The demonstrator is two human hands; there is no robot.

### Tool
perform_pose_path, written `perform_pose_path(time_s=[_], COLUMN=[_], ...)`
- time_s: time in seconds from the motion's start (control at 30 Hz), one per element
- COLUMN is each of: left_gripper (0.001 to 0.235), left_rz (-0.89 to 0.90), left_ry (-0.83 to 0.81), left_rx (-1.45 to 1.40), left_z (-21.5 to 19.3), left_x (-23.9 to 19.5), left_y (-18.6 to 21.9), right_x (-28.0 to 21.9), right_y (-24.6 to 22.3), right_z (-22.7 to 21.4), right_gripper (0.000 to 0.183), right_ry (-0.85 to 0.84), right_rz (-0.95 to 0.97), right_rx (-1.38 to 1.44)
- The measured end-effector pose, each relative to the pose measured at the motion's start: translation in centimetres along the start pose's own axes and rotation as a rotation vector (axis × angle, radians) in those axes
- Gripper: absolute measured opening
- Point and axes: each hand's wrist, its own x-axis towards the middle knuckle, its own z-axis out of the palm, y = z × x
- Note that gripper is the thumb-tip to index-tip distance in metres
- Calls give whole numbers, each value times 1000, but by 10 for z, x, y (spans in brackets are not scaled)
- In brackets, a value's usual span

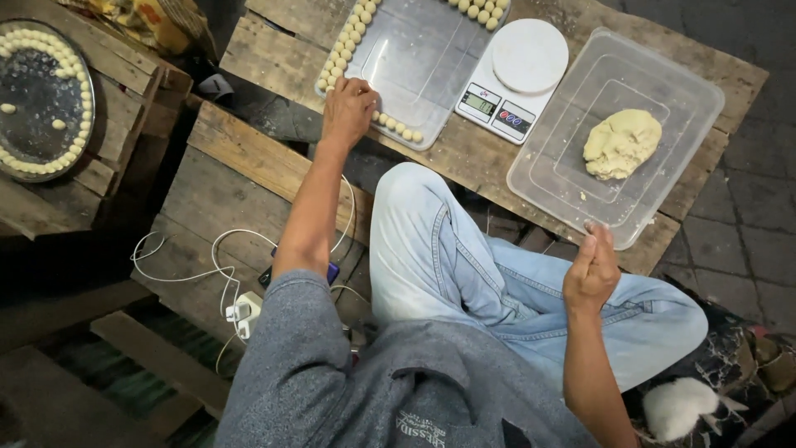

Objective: The person sits on the floor and repeatedly pinches off small pieces of dough from a larger mass, rolls them into balls between their palms, weighs each piece on a digital scale, and places the finished balls into a clear plastic tray. The process is repeated continuously throughout the clip.

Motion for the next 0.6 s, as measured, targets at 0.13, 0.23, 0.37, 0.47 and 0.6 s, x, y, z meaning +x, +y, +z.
perform_pose_path(time_s=[0.13,0.23,0.37,0.47,0.6], left_gripper=[31,56,54,60,63], left_rz=[-59,-107,-47,-4,13], left_ry=[-56,-6,-73,-160,-122], left_rx=[-100,-153,-79,-25,-8], left_z=[-18,-25,-31,-31,-30], left_x=[-2,-4,-4,-7,-11], left_y=[7,7,9,8,8], right_x=[-2,-2,0,-1,-6], right_y=[-1,2,-1,-1,11], right_z=[-2,0,0,-1,3], right_gripper=[40,38,38,38,40], right_ry=[-20,-10,-19,-18,-8], right_rz=[33,40,11,24,67], right_rx=[-11,-2,3,-5,-10])
